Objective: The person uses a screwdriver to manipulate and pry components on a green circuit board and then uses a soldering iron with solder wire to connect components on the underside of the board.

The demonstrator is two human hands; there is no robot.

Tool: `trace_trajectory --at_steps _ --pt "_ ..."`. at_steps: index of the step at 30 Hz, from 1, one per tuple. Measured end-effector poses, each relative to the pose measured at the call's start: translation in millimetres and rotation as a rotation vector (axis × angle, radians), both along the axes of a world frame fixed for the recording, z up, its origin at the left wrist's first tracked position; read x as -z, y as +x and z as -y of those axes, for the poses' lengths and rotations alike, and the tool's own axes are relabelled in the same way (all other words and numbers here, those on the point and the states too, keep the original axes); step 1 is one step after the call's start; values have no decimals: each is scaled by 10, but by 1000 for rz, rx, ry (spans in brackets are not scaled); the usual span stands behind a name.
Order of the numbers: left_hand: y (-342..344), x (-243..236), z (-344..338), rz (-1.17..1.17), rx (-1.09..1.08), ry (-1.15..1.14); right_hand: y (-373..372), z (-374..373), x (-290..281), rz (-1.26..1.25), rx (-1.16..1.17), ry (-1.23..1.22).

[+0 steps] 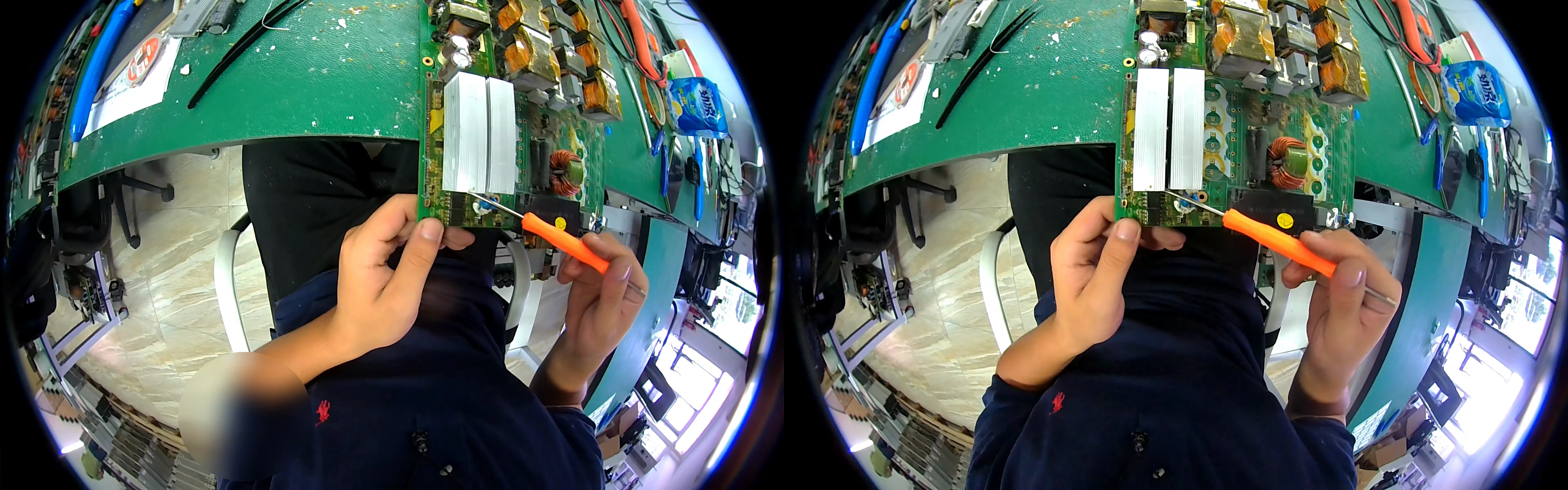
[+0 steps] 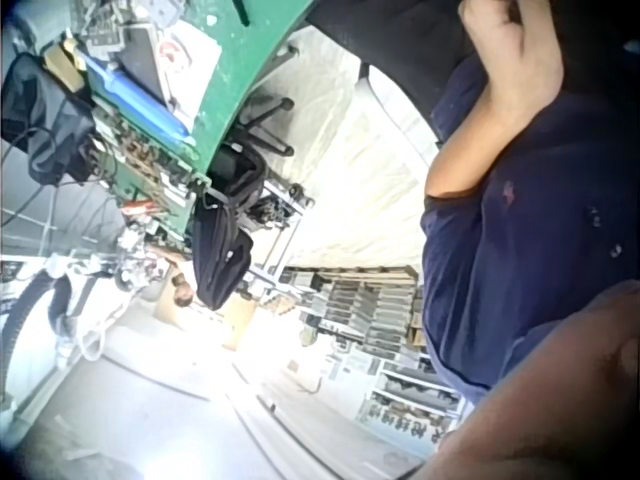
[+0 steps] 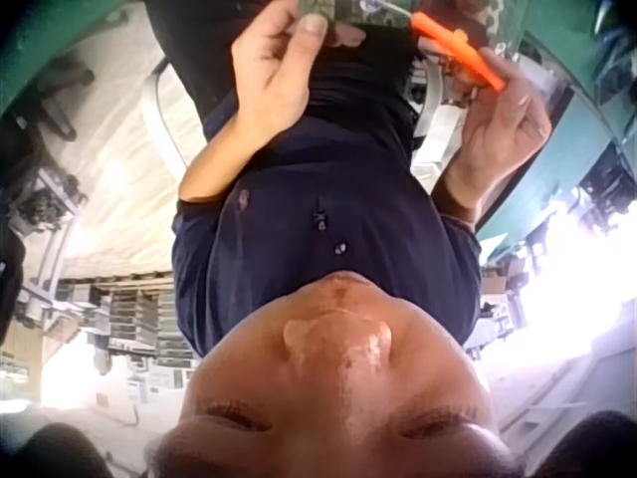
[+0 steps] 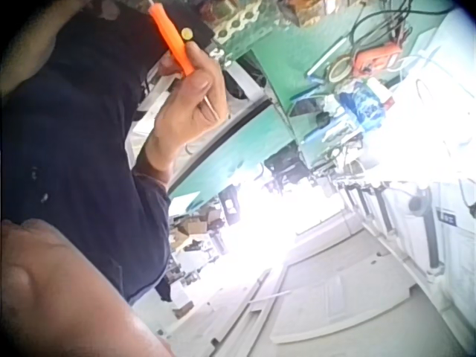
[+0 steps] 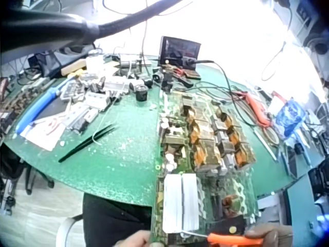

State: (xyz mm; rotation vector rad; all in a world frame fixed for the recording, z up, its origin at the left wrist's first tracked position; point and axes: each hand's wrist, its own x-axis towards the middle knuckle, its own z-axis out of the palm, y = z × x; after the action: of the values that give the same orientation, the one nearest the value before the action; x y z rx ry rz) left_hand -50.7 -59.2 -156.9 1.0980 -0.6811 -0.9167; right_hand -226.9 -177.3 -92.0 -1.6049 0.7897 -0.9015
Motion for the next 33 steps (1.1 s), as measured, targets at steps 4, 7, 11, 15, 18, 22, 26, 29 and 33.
trace_trajectory --at_steps 4,7,11,15,18,22,26,29,33 --pt "-13 4 -1 -23 -8 -11 37 -2 -75 -48 1 -76" --pt "-20 1 9 -39 -9 -15 71 17 -121 -63 -27 -155" --pt "-14 13 -5 -19 6 -13 95 89 -149 -77 -38 -112" --pt "-26 11 8 -65 -1 -23 85 26 -168 -89 -9 -97" --pt "-17 29 2 -44 6 -26 107 -12 -217 -103 23 -38" --pt "-2 21 -12 -48 16 -21 170 -34 -276 -123 61 -80" --pt "-8 34 -18 -65 21 -14 261 -56 -322 -139 98 -167" --pt "-13 48 -19 -77 19 -15 278 -51 -314 -146 95 -189" --pt "-1 56 -20 -70 36 -17 279 -12 -255 -96 95 -134"
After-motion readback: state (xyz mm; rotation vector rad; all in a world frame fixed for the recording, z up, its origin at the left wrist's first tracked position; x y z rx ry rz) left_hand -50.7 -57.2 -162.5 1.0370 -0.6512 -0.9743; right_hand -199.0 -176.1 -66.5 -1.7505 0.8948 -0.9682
